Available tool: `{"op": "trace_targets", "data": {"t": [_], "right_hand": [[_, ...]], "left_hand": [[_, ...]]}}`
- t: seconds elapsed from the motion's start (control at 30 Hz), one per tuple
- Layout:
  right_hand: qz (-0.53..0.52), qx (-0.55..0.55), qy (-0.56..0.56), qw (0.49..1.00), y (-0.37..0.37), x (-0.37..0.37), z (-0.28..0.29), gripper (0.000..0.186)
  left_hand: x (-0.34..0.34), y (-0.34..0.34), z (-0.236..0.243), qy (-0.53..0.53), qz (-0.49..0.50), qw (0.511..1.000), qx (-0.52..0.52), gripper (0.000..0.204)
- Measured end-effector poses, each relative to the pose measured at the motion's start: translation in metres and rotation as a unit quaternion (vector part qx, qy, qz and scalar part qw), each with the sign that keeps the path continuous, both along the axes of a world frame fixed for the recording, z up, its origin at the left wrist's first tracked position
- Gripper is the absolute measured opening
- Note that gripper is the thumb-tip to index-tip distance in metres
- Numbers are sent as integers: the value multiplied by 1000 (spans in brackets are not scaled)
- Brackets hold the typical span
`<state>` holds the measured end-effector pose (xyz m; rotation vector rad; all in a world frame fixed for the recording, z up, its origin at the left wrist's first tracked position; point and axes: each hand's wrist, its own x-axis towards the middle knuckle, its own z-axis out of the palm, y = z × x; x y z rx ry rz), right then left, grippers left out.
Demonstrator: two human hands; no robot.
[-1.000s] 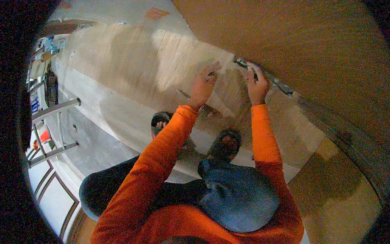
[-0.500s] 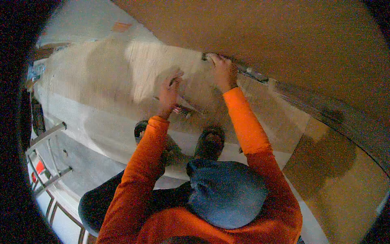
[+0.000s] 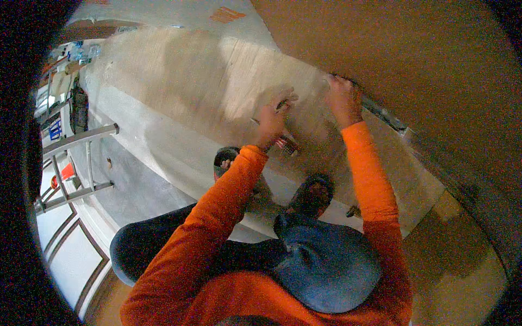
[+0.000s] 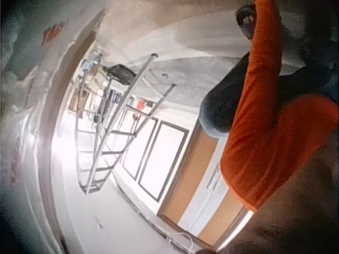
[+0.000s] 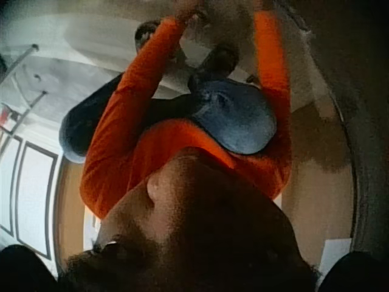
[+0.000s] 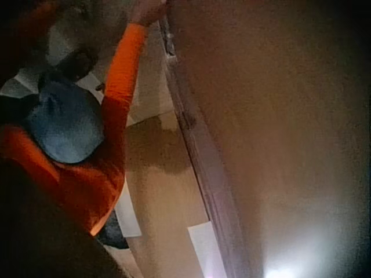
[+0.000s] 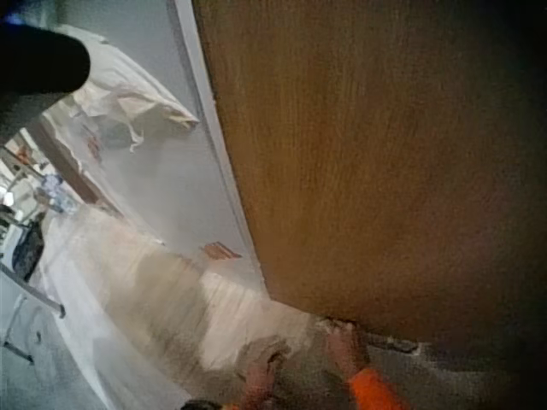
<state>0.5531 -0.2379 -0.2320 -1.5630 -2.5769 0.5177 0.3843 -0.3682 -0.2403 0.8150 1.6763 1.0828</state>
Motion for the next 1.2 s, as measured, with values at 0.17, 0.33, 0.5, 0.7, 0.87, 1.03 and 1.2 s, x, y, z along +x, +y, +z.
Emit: {"op": "trace_targets", "data": {"t": [0.17,0.33,0.5,0.7,0.87,1.03,1.2], "right_hand": [[4,0,31,1000,-6,1,-6,23],[-91,19,234,968,-21,44,-37,26],[-219,-35,254,942,-37,75,-63,23],[-105,183,245,946,-32,62,-25,19],[-80,85,191,975,-18,42,-1,16],[-21,57,112,992,-2,43,2,19],[-20,7,-55,998,1,12,15,22]], "left_hand": [[-6,-6,-9,40,-9,999,31,41],[-3,-8,-12,54,-14,998,24,40],[1,-3,-10,72,-28,996,34,37],[18,-8,-7,22,3,1000,-8,31],[5,-7,-18,53,-30,997,-51,31],[5,-10,-8,23,-10,999,32,34],[-20,-19,-30,-16,32,999,20,33]]}}
